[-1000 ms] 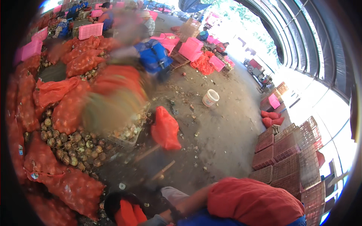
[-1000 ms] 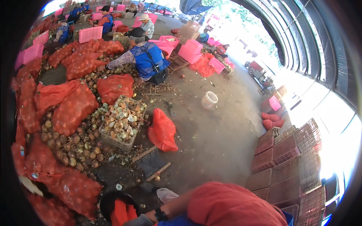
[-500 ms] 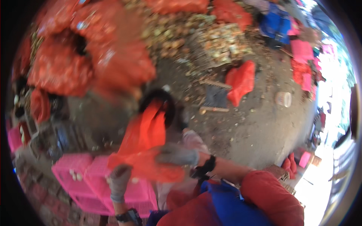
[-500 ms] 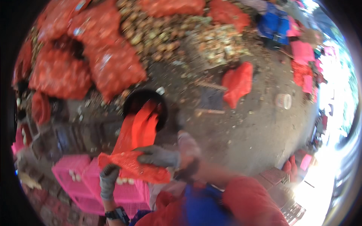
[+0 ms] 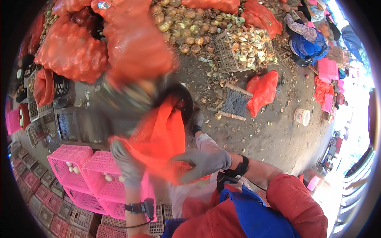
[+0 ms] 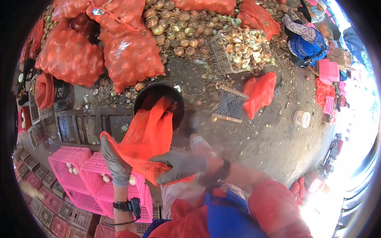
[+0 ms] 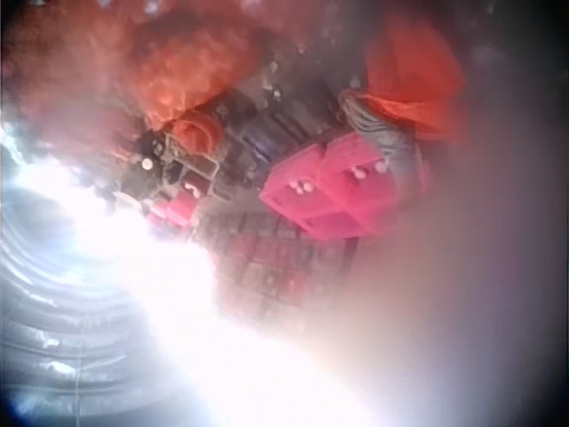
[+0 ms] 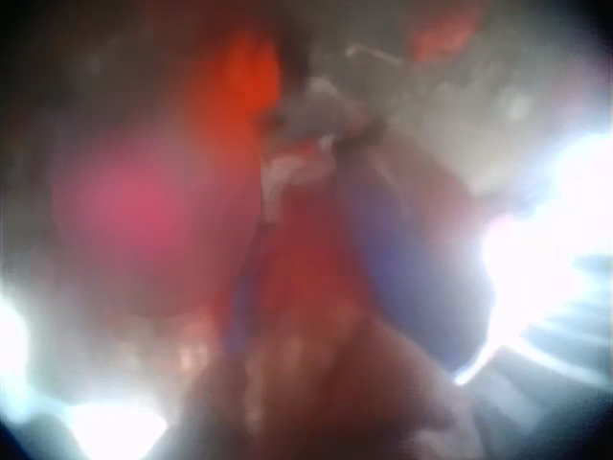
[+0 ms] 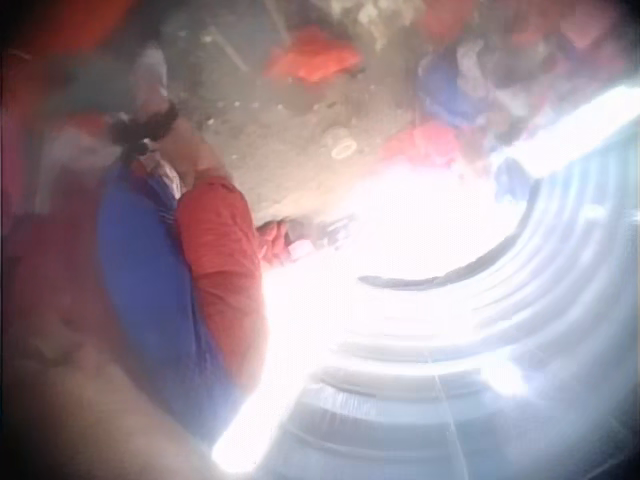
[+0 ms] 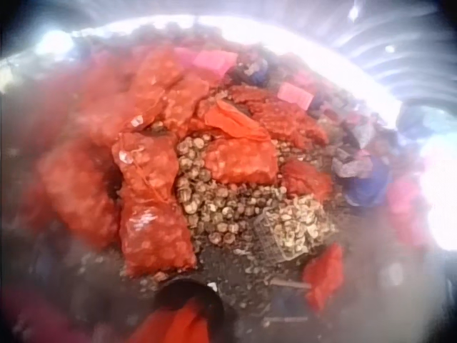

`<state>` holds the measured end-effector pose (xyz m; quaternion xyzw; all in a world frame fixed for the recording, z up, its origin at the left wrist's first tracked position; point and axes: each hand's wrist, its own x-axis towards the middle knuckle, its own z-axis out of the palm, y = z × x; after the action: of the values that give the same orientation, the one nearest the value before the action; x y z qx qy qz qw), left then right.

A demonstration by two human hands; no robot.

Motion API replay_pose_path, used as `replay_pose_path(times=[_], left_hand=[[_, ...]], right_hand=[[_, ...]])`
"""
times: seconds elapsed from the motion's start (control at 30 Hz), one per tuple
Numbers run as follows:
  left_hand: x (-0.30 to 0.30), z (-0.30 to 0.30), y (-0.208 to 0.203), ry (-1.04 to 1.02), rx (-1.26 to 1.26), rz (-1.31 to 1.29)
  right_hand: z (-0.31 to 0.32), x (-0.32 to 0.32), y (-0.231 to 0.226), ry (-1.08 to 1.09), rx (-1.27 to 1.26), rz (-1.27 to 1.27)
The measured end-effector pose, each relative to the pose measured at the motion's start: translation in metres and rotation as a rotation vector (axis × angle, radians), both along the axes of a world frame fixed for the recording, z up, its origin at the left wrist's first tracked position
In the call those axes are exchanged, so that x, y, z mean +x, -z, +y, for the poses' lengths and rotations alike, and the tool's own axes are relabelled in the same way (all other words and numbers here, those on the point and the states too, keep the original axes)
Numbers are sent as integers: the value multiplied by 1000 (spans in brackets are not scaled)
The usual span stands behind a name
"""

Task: The person picks up a bucket and sets it down, then opens a red mesh bag to retrieve onions and places them into a pink crate. They kemudian use a knife to peel the outer skin from several onions, placing the peeled onions in a crate and discarding the skins.

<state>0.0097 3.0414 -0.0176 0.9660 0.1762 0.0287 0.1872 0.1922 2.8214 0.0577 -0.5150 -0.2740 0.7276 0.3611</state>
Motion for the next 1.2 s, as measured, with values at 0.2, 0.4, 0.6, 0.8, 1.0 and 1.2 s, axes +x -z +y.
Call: replay_pose_path(times=[0.2,0.4,0.6,0.8,1.0,1.2], left_hand=[[22,10,44,-71,174,-72],[-13,4,49,-635,-366,-113],[15,-41,24,-1174,-2175,-143],[16,-49,126,-1047,-1218,395],[41,-22,69,-858,-1960,-273],[57,-21,107,-823,-2114,-472]], right_hand=[[-19,9,19,286,16,84],[-28,38,35,983,-36,442],[-11,26,54,930,-34,369],[38,42,27,858,5,257],[-7,106,109,1278,10,-16],[1,91,133,1163,-267,776]])
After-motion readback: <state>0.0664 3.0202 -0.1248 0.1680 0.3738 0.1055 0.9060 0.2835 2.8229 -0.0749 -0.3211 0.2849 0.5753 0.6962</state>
